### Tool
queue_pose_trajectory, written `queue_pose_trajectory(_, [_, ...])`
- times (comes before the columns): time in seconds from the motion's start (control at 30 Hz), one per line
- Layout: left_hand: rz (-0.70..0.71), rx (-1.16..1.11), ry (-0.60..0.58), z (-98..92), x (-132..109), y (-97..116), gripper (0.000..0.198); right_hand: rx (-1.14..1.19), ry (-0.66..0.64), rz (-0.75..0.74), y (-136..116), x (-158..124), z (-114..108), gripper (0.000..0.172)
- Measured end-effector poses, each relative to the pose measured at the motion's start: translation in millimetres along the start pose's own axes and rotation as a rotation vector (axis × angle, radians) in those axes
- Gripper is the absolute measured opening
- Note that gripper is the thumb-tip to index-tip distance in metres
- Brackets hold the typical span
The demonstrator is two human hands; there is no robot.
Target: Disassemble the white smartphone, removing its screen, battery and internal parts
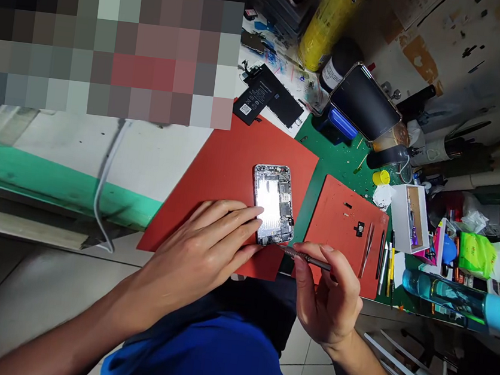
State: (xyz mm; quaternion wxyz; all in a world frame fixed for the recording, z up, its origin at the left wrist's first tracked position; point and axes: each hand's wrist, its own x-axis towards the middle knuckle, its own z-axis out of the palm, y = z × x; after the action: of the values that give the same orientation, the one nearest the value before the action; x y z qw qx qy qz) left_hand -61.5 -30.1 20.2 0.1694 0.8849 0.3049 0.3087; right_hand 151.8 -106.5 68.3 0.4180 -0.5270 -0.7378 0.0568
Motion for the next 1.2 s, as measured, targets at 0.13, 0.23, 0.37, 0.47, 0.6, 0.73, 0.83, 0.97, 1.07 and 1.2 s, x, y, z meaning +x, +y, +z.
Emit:
queue_pose_trajectory(0.13, [-0.002, -0.004, 0.002, -0.1, 0, 0, 0.03, -0.062, -0.025, -0.027, -1, -4, -3, 0.074])
queue_pose_trajectory(0.23, [0.0, -0.001, -0.003, -0.3, 0, 0, 0.03, -0.113, -0.026, -0.056, -2, -6, -5, 0.075])
queue_pose_trajectory(0.37, [0.001, 0.014, -0.001, 0.0, -1, 0, 0.03, -0.162, -0.001, -0.043, -6, -3, -6, 0.074])
queue_pose_trajectory(0.47, [0.003, 0.019, 0.004, 0.4, -1, 0, 0.031, -0.16, 0.004, -0.014, -9, 1, -6, 0.069])
queue_pose_trajectory(0.6, [-0.003, 0.016, 0.0, 0.9, -2, 0, 0.03, -0.18, 0.014, -0.008, -9, 1, -7, 0.068])
queue_pose_trajectory(0.73, [-0.006, 0.019, -0.002, 1.6, -2, 0, 0.03, -0.168, 0.007, -0.025, -8, -2, -7, 0.069])
queue_pose_trajectory(0.83, [-0.007, 0.022, -0.003, 2.1, -2, 0, 0.031, -0.165, 0.0, -0.01, -8, -1, -7, 0.07])
queue_pose_trajectory(0.97, [-0.001, 0.018, -0.001, 2.3, -3, 0, 0.031, -0.166, -0.011, 0.004, -10, 2, -6, 0.069])
queue_pose_trajectory(1.07, [-0.001, 0.017, -0.003, 1.9, -2, -1, 0.031, -0.165, -0.018, 0.004, -12, 4, -6, 0.068])
queue_pose_trajectory(1.2, [0.007, 0.011, 0.005, 1.4, -2, 0, 0.031, -0.165, -0.087, 0.009, -13, 10, -11, 0.059])
